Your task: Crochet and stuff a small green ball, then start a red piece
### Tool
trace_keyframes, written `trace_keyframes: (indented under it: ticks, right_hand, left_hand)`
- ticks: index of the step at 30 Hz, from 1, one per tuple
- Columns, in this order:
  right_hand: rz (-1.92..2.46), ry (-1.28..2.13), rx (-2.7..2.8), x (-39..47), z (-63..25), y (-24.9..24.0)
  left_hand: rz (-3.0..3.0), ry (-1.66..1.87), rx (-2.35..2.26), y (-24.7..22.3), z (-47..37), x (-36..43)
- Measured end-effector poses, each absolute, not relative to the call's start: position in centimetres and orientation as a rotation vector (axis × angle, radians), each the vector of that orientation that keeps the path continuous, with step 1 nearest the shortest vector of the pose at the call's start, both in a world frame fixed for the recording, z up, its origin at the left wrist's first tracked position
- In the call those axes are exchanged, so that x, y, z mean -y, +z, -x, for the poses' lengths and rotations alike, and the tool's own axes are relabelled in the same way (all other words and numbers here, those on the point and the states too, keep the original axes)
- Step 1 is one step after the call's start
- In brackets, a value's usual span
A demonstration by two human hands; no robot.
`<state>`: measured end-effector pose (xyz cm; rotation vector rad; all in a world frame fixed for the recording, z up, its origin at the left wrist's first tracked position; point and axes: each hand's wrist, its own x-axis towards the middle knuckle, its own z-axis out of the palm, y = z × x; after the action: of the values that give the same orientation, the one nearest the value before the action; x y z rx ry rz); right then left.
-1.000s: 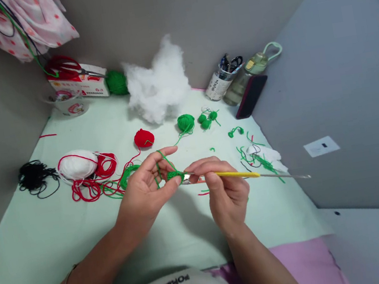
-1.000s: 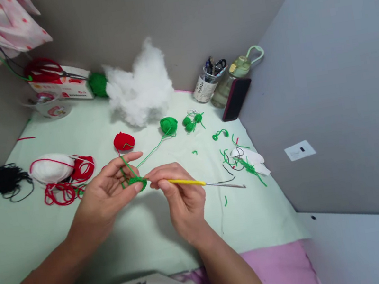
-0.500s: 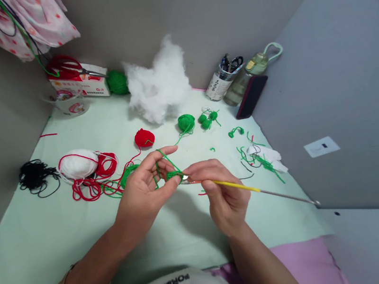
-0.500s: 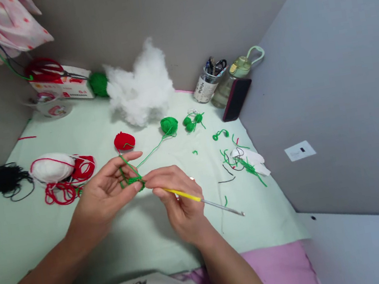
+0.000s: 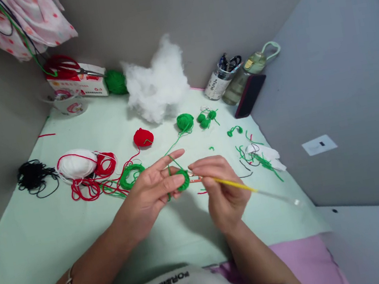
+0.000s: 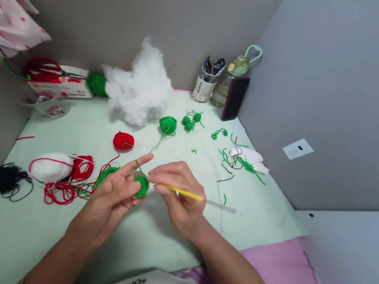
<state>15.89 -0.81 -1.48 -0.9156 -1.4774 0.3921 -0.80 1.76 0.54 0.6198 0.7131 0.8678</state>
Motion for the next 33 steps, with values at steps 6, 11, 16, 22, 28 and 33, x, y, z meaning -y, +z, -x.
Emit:
trace_keyframes:
  ticks: [6, 11, 16, 22, 28, 33]
  right_hand:
    - [0.868, 0.903, 1.140, 0.4, -15.9, -0.5]
    - [0.916, 0.941, 1.172, 0.2, -15.5, -1.0]
    - [0.895, 0.966, 1.170, 0.2, -15.7, -0.9]
    - [0.867, 0.883, 1.255, 0.6, -15.9, -0.6]
    - [0.913, 0.429, 1.655, 1.2, -16.1, -0.3]
    - [0.942, 0.198, 1.833, 1.7, -16.0, -0.6]
  left_hand:
    - [-0.706, 0.949, -0.747, 0.6, 1.2, -2.1]
    - [-0.789, 0.951, -0.764, 0.1, 0.8, -1.6]
    - [-0.882, 0.965, -0.777, -0.3, 0.9, -1.5]
    - [-1.033, 1.018, -0.909, 0.0, 1.1, -1.2]
    - [-1.175, 1.055, -1.078, 0.5, 0.7, -0.9]
    - [-1.311, 1.157, -1.155, 0.6, 0.4, -1.0]
